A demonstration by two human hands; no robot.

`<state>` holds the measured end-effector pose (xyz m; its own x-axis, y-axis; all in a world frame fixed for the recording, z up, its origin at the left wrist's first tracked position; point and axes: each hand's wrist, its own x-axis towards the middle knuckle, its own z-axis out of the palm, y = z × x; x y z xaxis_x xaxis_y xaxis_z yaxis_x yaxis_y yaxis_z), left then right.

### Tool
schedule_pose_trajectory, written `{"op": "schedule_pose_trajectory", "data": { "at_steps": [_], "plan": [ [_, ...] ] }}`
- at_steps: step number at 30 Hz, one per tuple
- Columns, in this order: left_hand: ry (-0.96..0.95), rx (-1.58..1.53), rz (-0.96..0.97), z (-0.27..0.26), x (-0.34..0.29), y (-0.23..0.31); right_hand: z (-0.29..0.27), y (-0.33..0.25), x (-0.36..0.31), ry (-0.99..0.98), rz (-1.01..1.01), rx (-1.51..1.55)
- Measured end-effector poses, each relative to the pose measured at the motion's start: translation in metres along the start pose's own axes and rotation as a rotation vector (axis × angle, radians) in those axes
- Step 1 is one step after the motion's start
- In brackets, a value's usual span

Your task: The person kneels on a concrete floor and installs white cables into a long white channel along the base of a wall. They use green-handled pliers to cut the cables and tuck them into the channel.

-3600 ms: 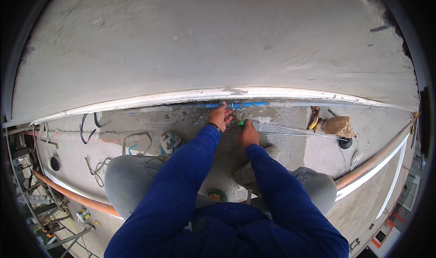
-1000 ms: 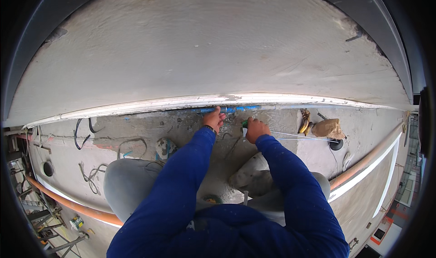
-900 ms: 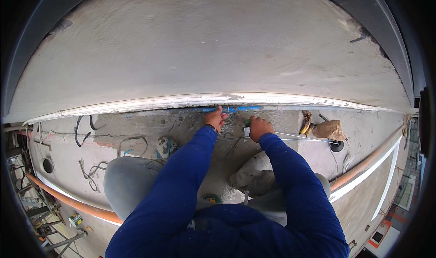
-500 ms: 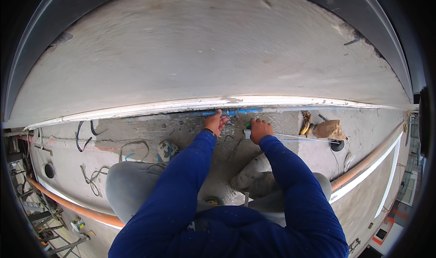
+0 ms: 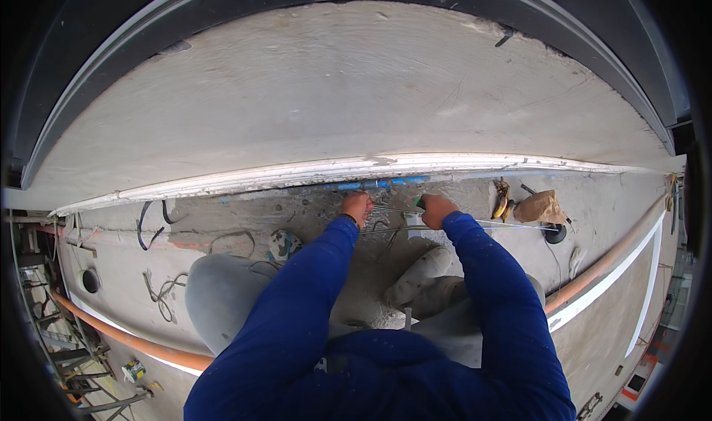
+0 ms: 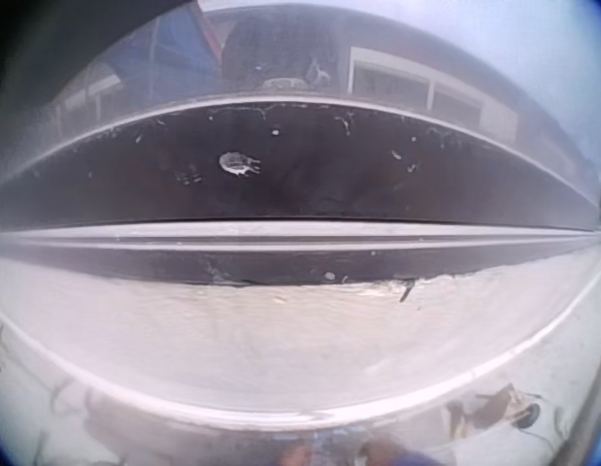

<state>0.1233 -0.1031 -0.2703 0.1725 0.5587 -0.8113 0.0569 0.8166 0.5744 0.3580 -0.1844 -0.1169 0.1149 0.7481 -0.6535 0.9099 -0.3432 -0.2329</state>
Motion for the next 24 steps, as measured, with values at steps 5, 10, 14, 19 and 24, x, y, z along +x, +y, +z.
{"op": "schedule_pose_trajectory", "data": {
  "at_steps": [5,10,14,19,24],
  "plan": [
    [0.409,0.708,0.528,-0.004,-0.028,0.002,-0.060,0.005,-0.066,0.094,-0.100,-0.015],
    [0.230,0.999,0.659,0.008,-0.069,0.013,-0.097,0.023,-0.140,0.234,-0.129,0.048],
    [0.138,1.106,0.594,0.013,-0.075,0.018,-0.096,0.037,-0.157,0.168,-0.025,0.025],
    [0.092,1.224,0.561,0.014,-0.073,0.028,-0.084,0.041,-0.144,0.134,-0.103,0.022],
    [0.033,1.303,0.481,0.014,-0.078,0.034,-0.086,0.040,-0.133,0.120,-0.119,0.011]
  ]
}}
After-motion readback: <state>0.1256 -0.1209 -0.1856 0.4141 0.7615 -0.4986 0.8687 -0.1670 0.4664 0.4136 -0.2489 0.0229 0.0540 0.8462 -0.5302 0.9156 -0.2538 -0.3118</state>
